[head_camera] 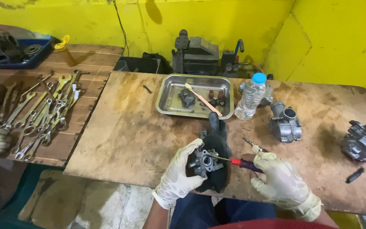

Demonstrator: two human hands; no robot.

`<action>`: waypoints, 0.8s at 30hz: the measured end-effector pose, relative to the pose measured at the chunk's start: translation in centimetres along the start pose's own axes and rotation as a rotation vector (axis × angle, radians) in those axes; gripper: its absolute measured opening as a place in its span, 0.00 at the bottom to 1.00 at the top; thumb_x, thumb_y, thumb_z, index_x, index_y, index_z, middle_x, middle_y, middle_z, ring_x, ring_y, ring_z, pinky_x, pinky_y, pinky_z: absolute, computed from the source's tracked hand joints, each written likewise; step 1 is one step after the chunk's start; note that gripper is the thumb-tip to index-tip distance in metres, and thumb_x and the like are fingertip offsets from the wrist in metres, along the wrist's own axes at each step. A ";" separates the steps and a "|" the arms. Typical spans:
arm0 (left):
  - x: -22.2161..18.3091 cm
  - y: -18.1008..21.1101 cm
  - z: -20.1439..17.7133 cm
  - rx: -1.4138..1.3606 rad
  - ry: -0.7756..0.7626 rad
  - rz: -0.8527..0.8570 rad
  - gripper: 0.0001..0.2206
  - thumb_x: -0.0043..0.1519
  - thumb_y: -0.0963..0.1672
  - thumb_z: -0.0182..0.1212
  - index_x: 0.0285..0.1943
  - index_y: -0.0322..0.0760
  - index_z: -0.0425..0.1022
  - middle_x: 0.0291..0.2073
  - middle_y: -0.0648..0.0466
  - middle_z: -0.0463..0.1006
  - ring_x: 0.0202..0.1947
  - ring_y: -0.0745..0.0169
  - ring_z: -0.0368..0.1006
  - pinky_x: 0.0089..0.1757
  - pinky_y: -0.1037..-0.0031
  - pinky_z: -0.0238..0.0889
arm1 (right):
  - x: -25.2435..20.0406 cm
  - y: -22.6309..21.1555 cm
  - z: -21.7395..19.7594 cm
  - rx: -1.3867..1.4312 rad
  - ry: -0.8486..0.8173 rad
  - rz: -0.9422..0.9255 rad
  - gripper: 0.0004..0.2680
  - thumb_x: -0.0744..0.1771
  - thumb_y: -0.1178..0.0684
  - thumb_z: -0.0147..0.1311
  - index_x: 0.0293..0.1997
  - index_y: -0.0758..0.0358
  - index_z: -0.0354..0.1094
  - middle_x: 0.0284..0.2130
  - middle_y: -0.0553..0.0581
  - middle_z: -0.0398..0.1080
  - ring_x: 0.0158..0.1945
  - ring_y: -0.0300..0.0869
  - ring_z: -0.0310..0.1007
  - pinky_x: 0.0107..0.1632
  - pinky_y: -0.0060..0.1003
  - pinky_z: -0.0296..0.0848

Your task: The person holds a carburetor in gloved hands and uses a screwdriver to adjust internal components. The person repeatedly inserts and turns the screwdriver inside the carburetor body while rotating the part to access different areas.

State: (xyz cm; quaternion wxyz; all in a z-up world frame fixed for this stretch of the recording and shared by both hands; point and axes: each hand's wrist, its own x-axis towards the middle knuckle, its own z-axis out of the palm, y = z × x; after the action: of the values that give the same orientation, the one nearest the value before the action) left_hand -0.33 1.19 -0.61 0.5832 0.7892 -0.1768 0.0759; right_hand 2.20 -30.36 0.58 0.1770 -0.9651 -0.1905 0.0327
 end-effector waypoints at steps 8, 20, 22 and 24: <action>0.2 0.6 0.6 -0.115 -0.010 -0.041 0.37 0.48 0.38 0.64 0.72 0.35 0.63 0.71 0.46 0.67 0.72 0.53 0.62 0.69 0.65 0.52 | -2.1 -1.2 -0.1 -0.264 0.267 -0.225 0.09 0.63 0.42 0.59 0.38 0.53 0.75 0.24 0.47 0.70 0.29 0.48 0.74 0.29 0.48 0.75; 0.3 0.3 1.0 -0.255 -0.046 -0.089 0.38 0.45 0.37 0.62 0.72 0.35 0.64 0.72 0.45 0.65 0.73 0.52 0.61 0.68 0.63 0.55 | -2.4 -8.4 -3.3 -0.621 0.719 -0.572 0.13 0.70 0.52 0.50 0.25 0.57 0.54 0.19 0.53 0.58 0.18 0.45 0.56 0.21 0.44 0.54; 0.4 0.1 1.1 -0.247 -0.046 -0.049 0.38 0.46 0.38 0.64 0.72 0.34 0.64 0.72 0.44 0.64 0.74 0.51 0.60 0.69 0.61 0.51 | -2.5 -8.8 -2.7 -0.639 0.767 -0.587 0.12 0.70 0.55 0.48 0.24 0.55 0.57 0.19 0.52 0.60 0.18 0.42 0.57 0.21 0.41 0.54; 0.3 0.5 1.2 -0.184 -0.003 -0.078 0.37 0.44 0.37 0.64 0.70 0.36 0.68 0.70 0.46 0.68 0.71 0.52 0.64 0.68 0.63 0.55 | -2.9 -8.3 -0.6 -0.679 0.725 -0.526 0.12 0.66 0.60 0.39 0.20 0.51 0.46 0.19 0.52 0.56 0.18 0.44 0.50 0.20 0.43 0.47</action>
State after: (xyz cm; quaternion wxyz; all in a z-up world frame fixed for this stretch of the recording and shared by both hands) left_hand -0.33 -0.12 -0.41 0.6556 0.7386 -0.1529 0.0354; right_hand -3.35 -24.48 4.08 -0.0873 -0.8373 -0.3515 -0.4095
